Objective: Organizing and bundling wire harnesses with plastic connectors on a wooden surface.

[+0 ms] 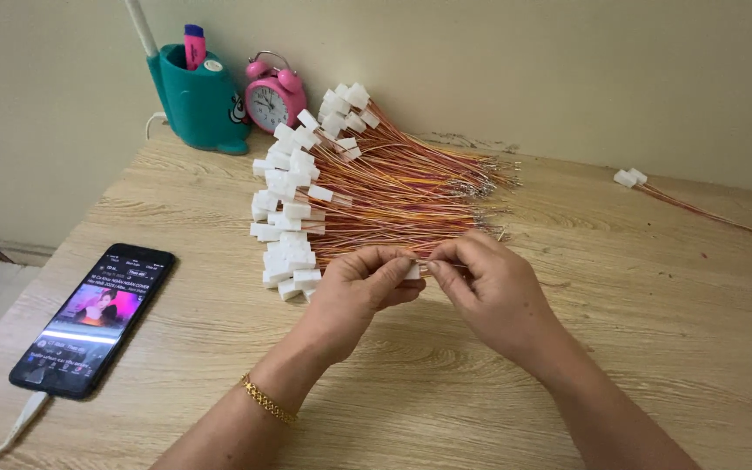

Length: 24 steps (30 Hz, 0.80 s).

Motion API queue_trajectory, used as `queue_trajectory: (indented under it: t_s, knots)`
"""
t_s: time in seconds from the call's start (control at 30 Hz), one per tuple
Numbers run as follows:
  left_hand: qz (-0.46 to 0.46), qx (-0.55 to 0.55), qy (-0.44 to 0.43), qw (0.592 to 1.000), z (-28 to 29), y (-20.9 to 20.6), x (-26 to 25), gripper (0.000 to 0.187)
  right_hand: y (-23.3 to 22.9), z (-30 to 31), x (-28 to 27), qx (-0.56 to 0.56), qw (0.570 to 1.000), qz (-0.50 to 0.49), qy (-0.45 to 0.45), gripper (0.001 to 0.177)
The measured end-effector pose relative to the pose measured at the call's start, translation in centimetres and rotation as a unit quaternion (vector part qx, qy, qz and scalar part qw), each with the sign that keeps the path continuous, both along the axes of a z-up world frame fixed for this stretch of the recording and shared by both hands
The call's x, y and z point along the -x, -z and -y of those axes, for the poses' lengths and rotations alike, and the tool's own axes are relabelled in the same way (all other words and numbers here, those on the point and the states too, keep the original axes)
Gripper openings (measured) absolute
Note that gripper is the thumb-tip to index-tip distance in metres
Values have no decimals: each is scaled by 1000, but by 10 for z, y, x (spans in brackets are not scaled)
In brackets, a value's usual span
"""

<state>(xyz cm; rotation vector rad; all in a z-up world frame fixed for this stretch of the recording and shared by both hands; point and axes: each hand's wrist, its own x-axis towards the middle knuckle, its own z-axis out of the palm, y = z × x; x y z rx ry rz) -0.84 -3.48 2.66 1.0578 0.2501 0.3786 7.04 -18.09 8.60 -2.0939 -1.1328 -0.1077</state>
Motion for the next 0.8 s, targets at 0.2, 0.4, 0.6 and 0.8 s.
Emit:
queue_trajectory:
  t_s: [0.2,0.4,0.6,0.8]
  knots:
    - [0,37,15,999,-2,7,-2,23,-5,1,5,-28,998,-47,-3,10]
    - [-12,26,28,999,-3,6,-2,24,-4,-1,3,-27,999,-24,-28,9]
    - [-13,49,14,999,-7,7,-1,26,-5,1,7,-42,999,4,-3,7]
    - [-9,68,15,998,-9,12,-4,28,-11,3,8,-56,998,41,-14,5]
